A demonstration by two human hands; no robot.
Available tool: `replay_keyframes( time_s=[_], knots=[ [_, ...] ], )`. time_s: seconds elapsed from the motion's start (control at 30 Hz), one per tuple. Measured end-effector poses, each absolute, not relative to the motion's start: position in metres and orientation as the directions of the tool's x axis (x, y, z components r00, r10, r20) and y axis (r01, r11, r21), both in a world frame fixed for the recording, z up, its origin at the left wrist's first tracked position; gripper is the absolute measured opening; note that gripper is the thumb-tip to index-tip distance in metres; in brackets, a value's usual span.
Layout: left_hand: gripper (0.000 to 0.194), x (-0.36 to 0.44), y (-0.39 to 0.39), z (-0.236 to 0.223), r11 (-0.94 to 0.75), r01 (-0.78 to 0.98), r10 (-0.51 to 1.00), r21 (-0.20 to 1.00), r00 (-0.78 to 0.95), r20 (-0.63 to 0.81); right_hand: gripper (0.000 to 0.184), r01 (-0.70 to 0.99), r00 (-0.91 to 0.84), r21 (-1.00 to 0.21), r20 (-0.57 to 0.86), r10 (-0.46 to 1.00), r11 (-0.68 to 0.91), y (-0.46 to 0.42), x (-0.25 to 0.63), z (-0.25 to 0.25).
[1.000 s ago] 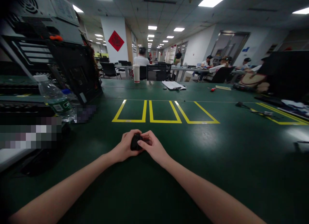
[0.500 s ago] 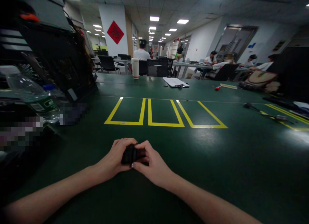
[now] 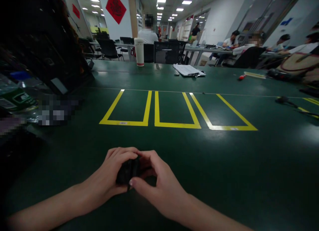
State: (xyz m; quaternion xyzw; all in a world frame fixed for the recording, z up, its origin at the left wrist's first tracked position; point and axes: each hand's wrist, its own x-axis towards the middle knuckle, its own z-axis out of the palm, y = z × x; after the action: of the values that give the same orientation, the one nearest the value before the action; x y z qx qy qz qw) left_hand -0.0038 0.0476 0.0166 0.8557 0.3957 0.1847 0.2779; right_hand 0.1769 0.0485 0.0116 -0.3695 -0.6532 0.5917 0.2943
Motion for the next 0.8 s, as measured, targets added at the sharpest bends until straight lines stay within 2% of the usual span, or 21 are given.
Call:
replay_keyframes(
  time_s=[0.1,0.23,0.43,0.63,0.8],
  knots=[
    [0.059,-0.0037,0.0485,0.0154,-0.527,0.577,0.778,0.624,0.624,0.08,0.031,0.153,-0.581,-0.983,-0.008,0.814,0.1,0.0486,0.1788,0.0103],
    [0.056,-0.0033,0.0496,0.0136,-0.554,0.582,0.772,0.595,0.627,0.104,0.036,0.152,-0.581,-0.976,0.04,0.813,0.157,0.0481,0.1807,0.0064],
    [0.056,-0.0034,0.0489,0.0137,-0.564,0.581,0.771,0.587,0.625,0.123,0.018,0.091,-0.535,-0.988,0.057,0.843,0.124,0.0503,0.1761,0.0036],
    [0.059,-0.0038,0.0474,0.0128,-0.573,0.587,0.773,0.572,0.618,0.14,0.034,0.174,-0.538,-0.974,0.03,0.842,0.146,0.0475,0.1749,0.0074],
    [0.055,-0.0035,0.0475,0.0116,-0.597,0.589,0.762,0.545,0.628,0.156,0.029,0.187,-0.553,-0.954,0.097,0.828,0.237,0.0452,0.1784,0.0041]
  ],
)
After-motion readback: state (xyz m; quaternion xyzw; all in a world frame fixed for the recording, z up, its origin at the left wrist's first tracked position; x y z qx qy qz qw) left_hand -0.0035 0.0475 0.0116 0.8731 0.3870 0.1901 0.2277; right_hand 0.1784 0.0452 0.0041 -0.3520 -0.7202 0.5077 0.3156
